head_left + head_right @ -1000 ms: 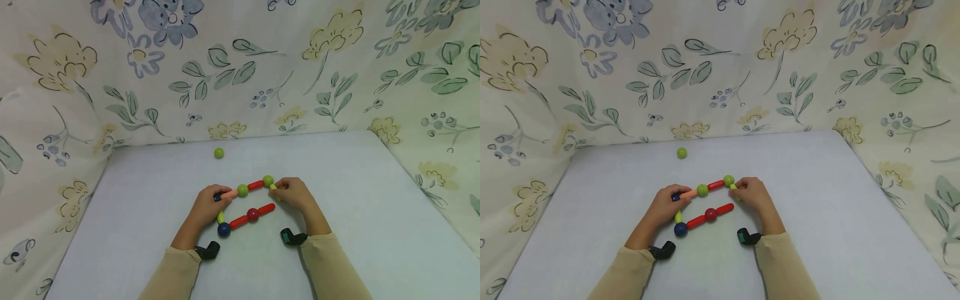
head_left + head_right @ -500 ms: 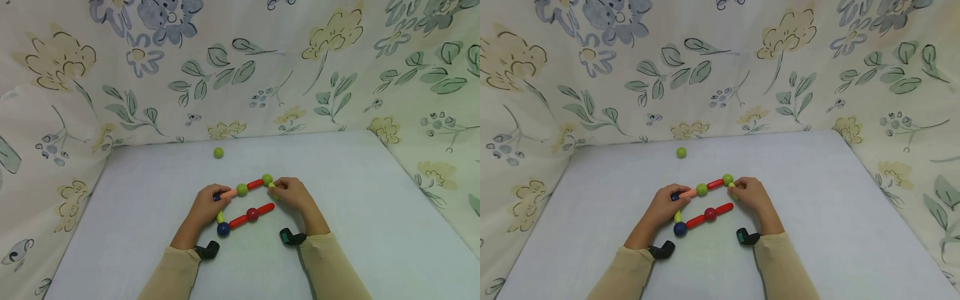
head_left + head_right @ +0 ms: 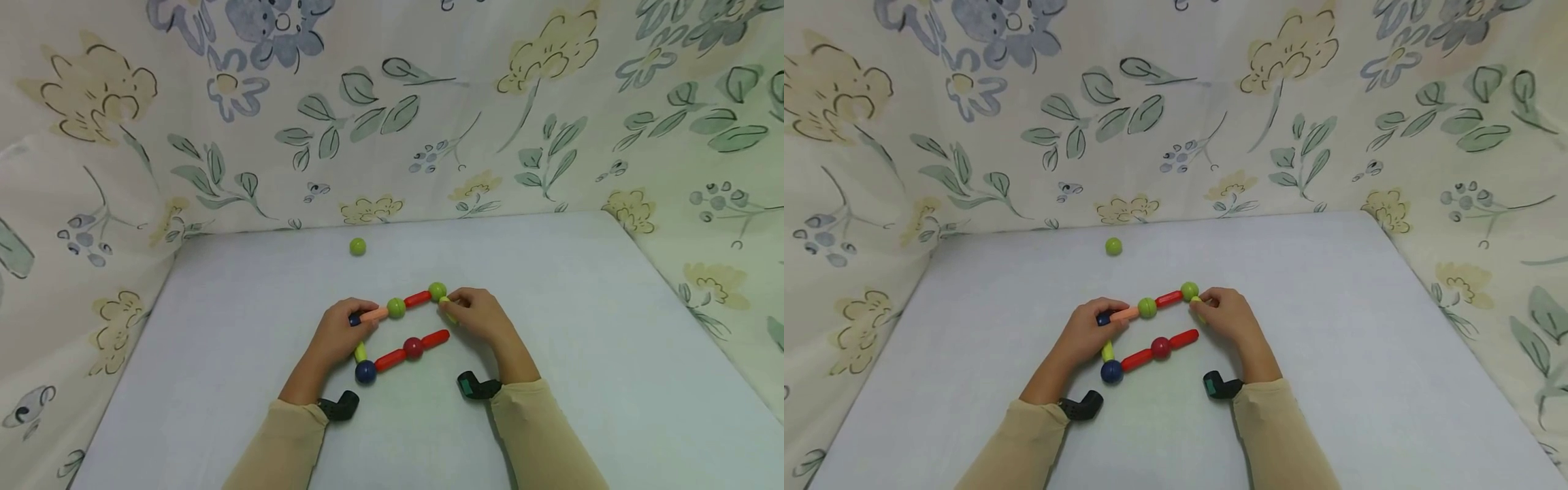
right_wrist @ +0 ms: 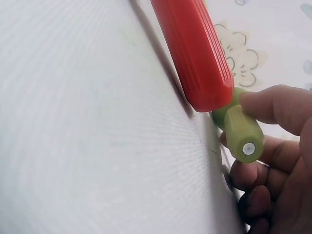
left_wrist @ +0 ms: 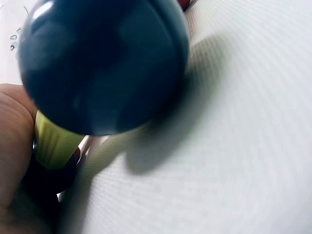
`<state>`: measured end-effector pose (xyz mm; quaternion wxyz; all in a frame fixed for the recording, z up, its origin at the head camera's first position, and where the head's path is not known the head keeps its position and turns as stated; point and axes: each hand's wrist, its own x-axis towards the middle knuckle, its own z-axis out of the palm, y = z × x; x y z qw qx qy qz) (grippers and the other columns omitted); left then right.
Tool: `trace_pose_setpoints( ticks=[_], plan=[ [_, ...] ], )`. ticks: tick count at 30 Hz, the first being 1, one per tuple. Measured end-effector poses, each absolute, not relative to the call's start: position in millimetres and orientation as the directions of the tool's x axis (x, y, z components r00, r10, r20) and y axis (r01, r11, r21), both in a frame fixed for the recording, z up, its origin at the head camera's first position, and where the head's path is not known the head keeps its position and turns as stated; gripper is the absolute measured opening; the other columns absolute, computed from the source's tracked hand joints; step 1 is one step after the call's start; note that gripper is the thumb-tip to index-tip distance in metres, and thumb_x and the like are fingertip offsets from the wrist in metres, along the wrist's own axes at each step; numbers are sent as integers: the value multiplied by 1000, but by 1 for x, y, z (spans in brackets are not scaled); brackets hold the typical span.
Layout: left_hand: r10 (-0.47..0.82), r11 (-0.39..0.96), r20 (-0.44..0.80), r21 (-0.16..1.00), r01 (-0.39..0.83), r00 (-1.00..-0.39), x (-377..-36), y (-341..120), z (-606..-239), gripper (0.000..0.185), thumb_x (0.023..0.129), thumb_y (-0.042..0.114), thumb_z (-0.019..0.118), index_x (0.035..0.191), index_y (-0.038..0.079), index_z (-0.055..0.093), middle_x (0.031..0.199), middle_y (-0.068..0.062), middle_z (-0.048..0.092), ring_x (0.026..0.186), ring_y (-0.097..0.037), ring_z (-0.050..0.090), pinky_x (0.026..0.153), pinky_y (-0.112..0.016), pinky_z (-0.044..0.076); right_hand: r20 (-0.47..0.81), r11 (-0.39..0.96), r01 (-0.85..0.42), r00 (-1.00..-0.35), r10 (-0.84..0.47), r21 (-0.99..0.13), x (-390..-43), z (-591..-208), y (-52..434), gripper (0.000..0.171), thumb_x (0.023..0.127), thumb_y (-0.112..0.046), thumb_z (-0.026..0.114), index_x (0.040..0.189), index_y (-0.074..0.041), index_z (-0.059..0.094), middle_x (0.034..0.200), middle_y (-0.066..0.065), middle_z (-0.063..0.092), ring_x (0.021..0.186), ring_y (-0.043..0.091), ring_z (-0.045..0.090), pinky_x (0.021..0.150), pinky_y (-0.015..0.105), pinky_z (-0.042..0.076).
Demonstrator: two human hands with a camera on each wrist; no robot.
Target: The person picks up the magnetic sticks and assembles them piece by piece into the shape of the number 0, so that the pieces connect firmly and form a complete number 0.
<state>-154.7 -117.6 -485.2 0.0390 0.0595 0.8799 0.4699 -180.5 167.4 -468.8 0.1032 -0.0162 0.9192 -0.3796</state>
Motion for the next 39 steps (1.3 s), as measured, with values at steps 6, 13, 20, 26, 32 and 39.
trace_pose_setpoints(
  ticks=[6, 13, 20, 26, 32, 39],
  plan=[
    [133, 543, -18, 838, 58, -991, -154, -121, -482, 24, 89, 26, 74, 112, 21, 72, 112, 3, 68, 109, -19, 59, 98, -43, 46, -172, 720, 43, -979, -106, -693, -183, -465, 163, 34, 90, -38, 67, 112, -11, 70, 82, 3, 60, 77, 19, 52, 65, 30, 41],
    [119, 549, -18, 834, 50, -993, -156, -125, -482, 23, 89, 26, 73, 112, 21, 72, 111, 4, 68, 109, -19, 59, 98, -43, 46, -155, 723, 30, -982, -108, -690, -185, -463, 157, 35, 91, -39, 67, 112, -11, 70, 83, 4, 60, 78, 19, 52, 66, 30, 41],
    [118, 540, -19, 840, 48, -993, -157, -127, -482, 22, 89, 26, 74, 111, 22, 72, 112, 3, 67, 110, -20, 59, 100, -43, 45, -178, 738, 51, -980, -94, -672, -188, -462, 154, 39, 92, -44, 64, 114, -13, 69, 87, 4, 62, 82, 20, 53, 68, 30, 42],
    [136, 545, 4, 834, 79, -991, -158, -127, -483, 23, 88, 23, 74, 110, 21, 72, 111, 4, 68, 110, -19, 59, 100, -44, 46, -222, 750, 77, -971, -94, -657, -194, -447, 158, 40, 93, -46, 61, 118, -15, 67, 97, 7, 64, 86, 23, 55, 67, 31, 44],
    [145, 552, -10, 831, 72, -989, -159, -125, -482, 24, 88, 24, 74, 112, 20, 72, 113, 4, 68, 113, -20, 59, 101, -44, 46, -157, 748, -17, -974, -162, -663, -218, -418, 144, 37, 92, -46, 64, 116, -18, 68, 98, 7, 64, 87, 24, 56, 69, 33, 46],
    [160, 545, -27, 836, 65, -987, -157, -122, -484, 24, 89, 26, 73, 112, 20, 72, 113, 5, 68, 113, -19, 59, 101, -45, 46, -89, 783, -229, -936, -339, -579, -257, -395, 97, 36, 88, -39, 71, 114, -13, 71, 96, 5, 64, 83, 23, 57, 69, 34, 48]
  ],
)
